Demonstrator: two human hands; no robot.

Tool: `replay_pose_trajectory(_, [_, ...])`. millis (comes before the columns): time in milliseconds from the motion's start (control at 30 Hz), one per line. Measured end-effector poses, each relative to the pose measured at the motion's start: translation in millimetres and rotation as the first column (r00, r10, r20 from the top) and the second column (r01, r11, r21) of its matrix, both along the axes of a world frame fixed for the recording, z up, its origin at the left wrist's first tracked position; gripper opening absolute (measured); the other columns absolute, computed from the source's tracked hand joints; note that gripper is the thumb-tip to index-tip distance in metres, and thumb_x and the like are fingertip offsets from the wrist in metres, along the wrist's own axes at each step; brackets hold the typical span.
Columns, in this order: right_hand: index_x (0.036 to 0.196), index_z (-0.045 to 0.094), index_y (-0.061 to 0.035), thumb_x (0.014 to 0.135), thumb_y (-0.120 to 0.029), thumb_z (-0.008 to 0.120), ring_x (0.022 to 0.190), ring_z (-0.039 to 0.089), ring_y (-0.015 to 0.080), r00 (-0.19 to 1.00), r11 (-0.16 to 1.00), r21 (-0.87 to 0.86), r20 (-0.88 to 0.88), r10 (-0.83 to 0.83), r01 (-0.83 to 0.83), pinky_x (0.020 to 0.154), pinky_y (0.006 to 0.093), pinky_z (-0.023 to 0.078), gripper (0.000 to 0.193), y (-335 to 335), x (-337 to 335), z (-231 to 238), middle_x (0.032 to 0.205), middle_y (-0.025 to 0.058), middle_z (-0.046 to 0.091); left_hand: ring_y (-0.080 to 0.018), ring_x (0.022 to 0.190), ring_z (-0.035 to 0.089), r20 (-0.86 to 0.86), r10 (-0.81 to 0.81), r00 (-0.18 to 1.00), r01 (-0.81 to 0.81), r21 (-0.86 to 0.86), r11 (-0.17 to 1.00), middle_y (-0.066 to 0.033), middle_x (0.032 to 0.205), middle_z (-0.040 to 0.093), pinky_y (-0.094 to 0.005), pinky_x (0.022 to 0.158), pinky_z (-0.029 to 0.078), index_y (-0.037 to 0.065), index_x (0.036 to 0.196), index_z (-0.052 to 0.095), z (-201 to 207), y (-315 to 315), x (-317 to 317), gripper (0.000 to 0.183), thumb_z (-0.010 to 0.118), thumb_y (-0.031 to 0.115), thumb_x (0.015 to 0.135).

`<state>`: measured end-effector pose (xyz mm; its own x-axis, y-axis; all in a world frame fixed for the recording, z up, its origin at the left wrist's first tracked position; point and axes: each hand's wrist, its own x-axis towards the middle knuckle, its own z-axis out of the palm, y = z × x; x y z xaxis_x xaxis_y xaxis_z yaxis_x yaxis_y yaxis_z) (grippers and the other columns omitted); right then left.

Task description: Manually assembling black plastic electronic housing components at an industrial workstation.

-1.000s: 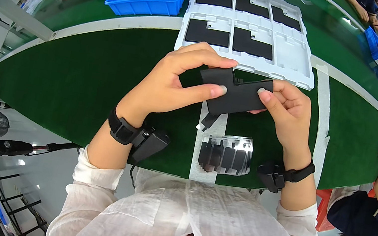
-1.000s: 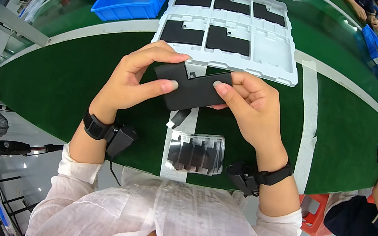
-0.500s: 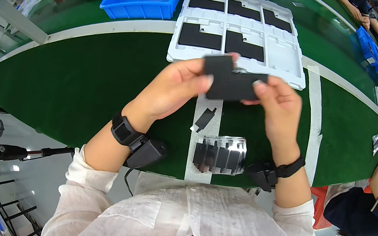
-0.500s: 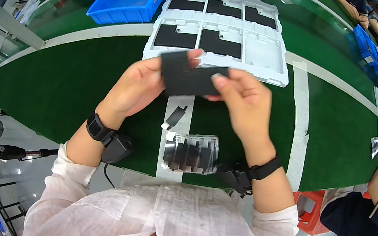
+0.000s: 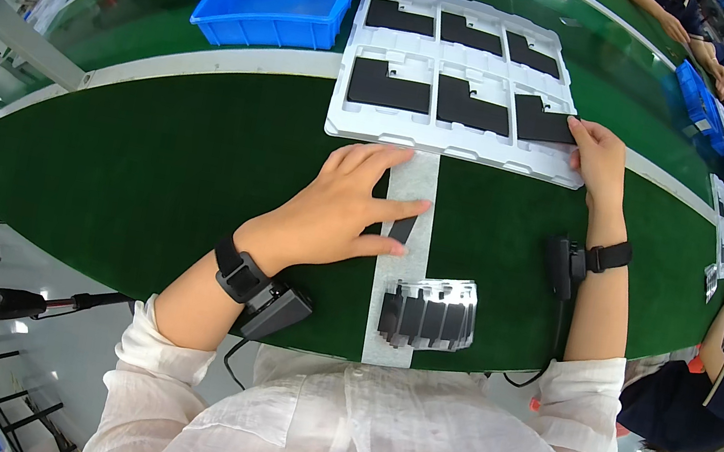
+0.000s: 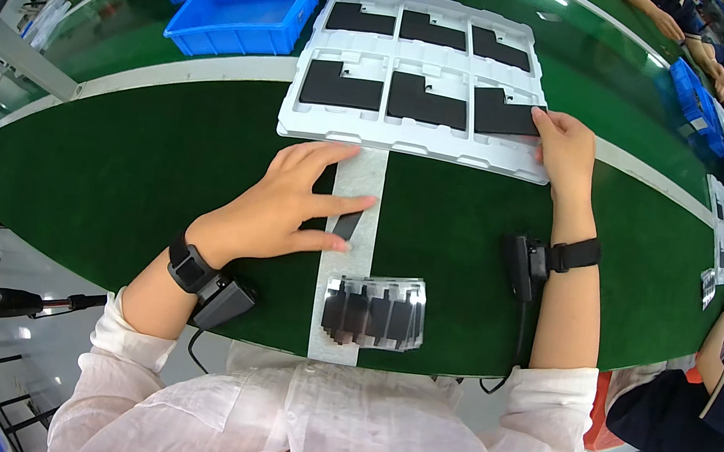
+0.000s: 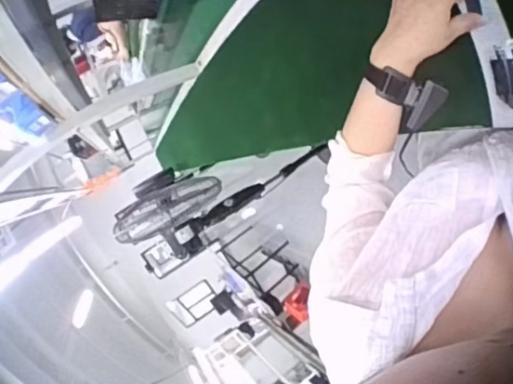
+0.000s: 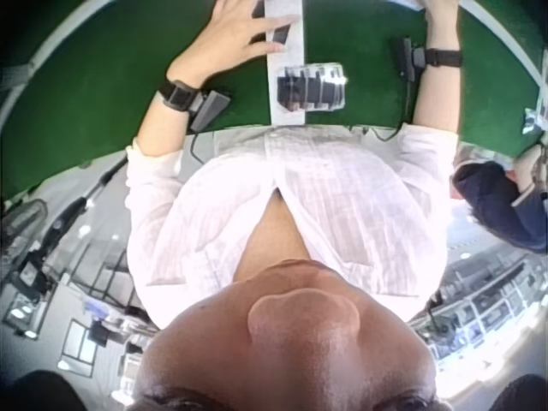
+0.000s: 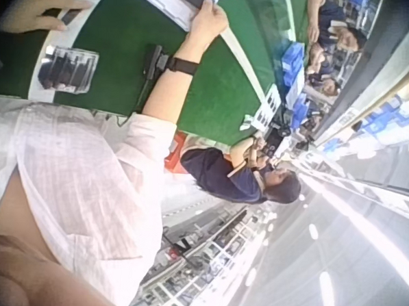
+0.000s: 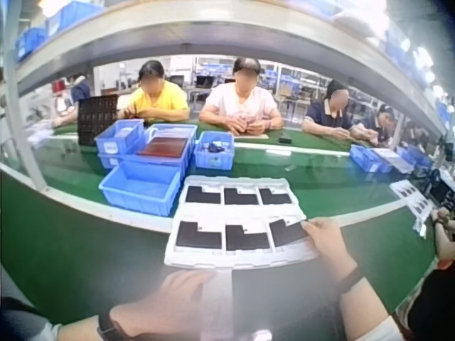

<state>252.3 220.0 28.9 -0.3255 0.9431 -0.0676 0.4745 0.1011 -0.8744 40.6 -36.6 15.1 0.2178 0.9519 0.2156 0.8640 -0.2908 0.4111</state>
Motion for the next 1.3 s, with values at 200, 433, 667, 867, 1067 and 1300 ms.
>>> replay_pose_trajectory(200, [0.096,0.063,0.0004,0.074,-0.030,0.064,0.069,0.059,0.0314,0.858,0.703,0.697,0.439,-0.266,-0.139,0.070,0.0346,0.046,0.037,-9,-2,-2,0.065,0.0139,0.060,-0.0335,0.118,0.032,0.084,0.081,0.993,-0.085,0.041,0.996,-0.0165,0.127,0.036,-0.0418,0.097,0.027,0.019,0.114,0.057,0,3,4,0.045,0.066,0.032,0.073])
replay_pose_trajectory(433, [0.075,0.059,-0.0005,0.076,-0.021,0.065,0.051,0.053,0.0072,0.845,0.816,-0.274,0.021,0.534,-0.509,0.043,0.0192,0.038,0.022,-99,-42,39,0.063,0.0019,0.058,-0.0298,0.116,0.034,0.061,0.126,0.990,-0.131,0.082,0.988,-0.0133,0.125,0.039,-0.0407,0.095,0.028,0.015,0.114,0.056,2,2,0,0.045,0.067,0.027,0.072])
replay_pose_trajectory(667, [0.086,0.051,-0.0024,0.076,-0.008,0.064,0.064,0.056,0.0082,0.839,0.822,-0.269,-0.382,0.387,-0.502,0.049,0.0186,0.042,0.018,-131,-56,23,0.074,0.0051,0.060,-0.0240,0.108,0.043,0.276,0.214,0.937,-0.293,0.286,0.912,-0.0089,0.117,0.048,-0.0356,0.091,0.031,0.007,0.107,0.058,10,4,8,0.039,0.068,0.021,0.073])
replay_pose_trajectory(867, [0.086,0.052,-0.0027,0.077,-0.009,0.064,0.068,0.058,0.0100,0.792,0.783,-0.297,-0.488,0.368,-0.547,0.056,0.0205,0.045,0.016,-132,-52,29,0.078,0.0057,0.062,-0.0059,0.078,0.049,0.865,0.228,0.446,-0.132,-0.189,0.973,0.0009,0.082,0.056,-0.0226,0.072,0.039,0.004,0.087,0.057,9,5,2,0.010,0.059,0.013,0.083])
replay_pose_trajectory(1067, [0.084,0.054,-0.0007,0.078,-0.012,0.065,0.070,0.059,0.0100,0.810,0.812,-0.243,-0.426,0.403,-0.531,0.059,0.0207,0.045,0.016,-145,-63,32,0.076,0.0052,0.062,-0.0053,0.072,0.045,0.826,0.189,0.532,-0.140,-0.134,0.981,0.0022,0.075,0.052,-0.0207,0.067,0.038,0.002,0.081,0.055,11,3,5,0.010,0.055,0.011,0.085])
replay_pose_trajectory(1300, [0.082,0.054,-0.0002,0.077,-0.012,0.066,0.065,0.059,0.0092,0.842,0.863,-0.155,-0.359,0.404,-0.480,0.055,0.0194,0.043,0.017,-150,-65,32,0.074,0.0057,0.062,-0.0054,0.064,0.043,0.811,0.237,0.536,-0.245,-0.120,0.962,0.0016,0.067,0.051,-0.0211,0.058,0.037,0.001,0.078,0.055,5,3,12,0.013,0.057,0.013,0.084])
